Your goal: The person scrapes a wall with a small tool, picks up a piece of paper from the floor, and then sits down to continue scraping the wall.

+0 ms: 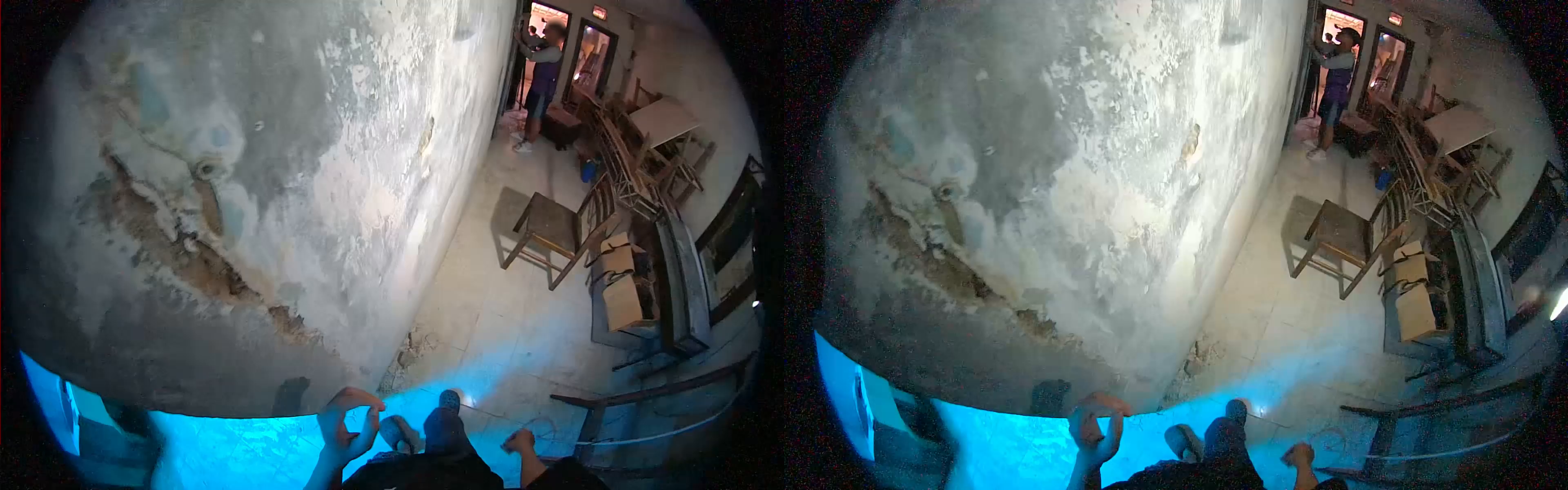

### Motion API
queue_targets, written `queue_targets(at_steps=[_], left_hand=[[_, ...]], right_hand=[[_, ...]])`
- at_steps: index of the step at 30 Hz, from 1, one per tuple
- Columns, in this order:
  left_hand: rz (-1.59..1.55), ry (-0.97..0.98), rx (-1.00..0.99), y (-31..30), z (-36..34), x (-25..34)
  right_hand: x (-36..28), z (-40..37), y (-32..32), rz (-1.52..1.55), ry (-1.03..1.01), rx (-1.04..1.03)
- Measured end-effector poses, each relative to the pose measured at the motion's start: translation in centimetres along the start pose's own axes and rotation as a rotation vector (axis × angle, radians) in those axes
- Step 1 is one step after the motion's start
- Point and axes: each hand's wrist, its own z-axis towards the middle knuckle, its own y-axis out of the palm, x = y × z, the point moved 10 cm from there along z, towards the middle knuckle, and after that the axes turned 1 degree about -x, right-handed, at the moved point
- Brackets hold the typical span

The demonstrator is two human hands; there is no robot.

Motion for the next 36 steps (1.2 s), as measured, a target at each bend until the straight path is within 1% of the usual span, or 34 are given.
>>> queue_targets(at_steps=[1,2,3,4,5,6,7,8,10,11,12,13,14,15,16,17,18,19,21,22,23,25,27,29,30,31,32,33,34,36], left_hand=[[0.009,-0.010,0.002,0.6,0.4,-0.3],[0.019,0.025,-0.030,1.6,0.8,-0.2],[0.032,0.056,-0.063,2.6,1.1,0.0],[0.013,0.051,-0.085,3.2,1.3,0.1],[0.029,0.039,-0.080,3.6,1.5,0.1],[0.018,0.066,-0.076,4.1,1.8,0.3],[0.009,0.097,-0.068,4.3,2.1,0.6],[0.085,0.117,-0.064,4.6,2.5,0.7],[0.148,0.103,-0.009,4.8,3.1,0.3],[0.194,0.096,0.030,5.0,3.3,0.2],[0.222,0.086,0.076,5.2,3.6,0.2],[0.252,0.073,0.104,5.3,3.7,0.4],[0.257,0.085,0.151,5.4,3.8,0.7],[0.264,0.099,0.198,5.5,3.8,0.9],[0.283,0.088,0.209,5.9,3.9,1.0],[0.278,0.049,0.266,5.8,3.9,1.1],[0.270,0.013,0.322,5.6,3.8,1.1],[0.286,0.007,0.329,5.7,3.7,1.1],[0.391,-0.049,0.461,5.2,2.7,1.1],[0.411,-0.072,0.491,4.9,2.2,1.0],[0.495,-0.106,0.481,4.7,1.9,1.0],[0.550,-0.130,0.525,4.2,1.2,0.9],[0.568,-0.127,0.531,4.3,1.0,0.9],[0.665,-0.104,0.520,4.6,1.1,1.5],[0.670,-0.102,0.518,4.8,1.2,1.6],[0.567,-0.086,0.571,4.7,1.1,1.7],[0.463,-0.071,0.623,4.6,0.9,1.7],[0.465,-0.074,0.623,4.5,0.8,1.8],[0.485,-0.049,0.598,4.7,1.1,2.0],[0.508,-0.027,0.567,4.7,1.2,2.3]], right_hand=[[-3.2,0.5,-2.9,-0.032,-0.042,-0.070],[-6.7,0.9,-7.6,-0.182,-0.178,0.301],[-10.8,-1.1,-13.9,0.116,-0.251,0.307],[-14.0,0.3,-17.3,0.085,-0.333,0.378],[-19.9,-4.1,-25.6,0.269,-0.378,0.318],[-21.9,0.6,-26.5,0.303,-0.495,0.416],[-27.3,-2.7,-33.1,0.672,-0.797,0.416],[-31.9,-4.8,-37.9,0.683,-0.815,0.345],[-40.2,-11.0,-46.6,0.823,-1.123,0.267],[-43.4,-14.8,-50.4,0.645,-1.302,0.366],[-45.9,-15.6,-52.4,0.630,-1.452,0.381],[-46.7,-21.8,-57.3,0.603,-1.686,0.516],[-47.2,-24.4,-60.8,0.676,-1.655,0.478],[-47.0,-24.3,-63.2,0.717,-1.652,0.603],[-46.7,-27.7,-66.1,0.846,-1.861,0.554],[-46.2,-29.5,-68.0,0.807,-1.878,0.672],[-46.3,-29.9,-68.7,0.787,-1.856,0.692],[-46.6,-29.9,-68.9,0.767,-1.832,0.713],[-51.4,-30.1,-65.3,0.584,-1.893,0.650],[-52.2,-29.7,-64.7,0.537,-1.960,0.609],[-52.2,-29.4,-65.2,0.535,-1.969,0.603],[-50.9,-28.5,-66.5,0.572,-1.941,0.632],[-46.9,-30.1,-69.6,0.671,-1.978,0.738],[-44.9,-28.8,-71.0,0.811,-1.899,0.812],[-45.4,-28.5,-70.5,0.845,-1.931,0.789],[-48.0,-28.8,-68.6,0.697,-1.915,0.752],[-50.6,-28.0,-66.5,0.631,-1.949,0.666],[-52.4,-27.6,-64.9,0.567,-1.978,0.579],[-51.8,-27.1,-65.4,0.527,-1.930,0.644],[-49.3,-27.0,-67.7,0.607,-1.939,0.725]])
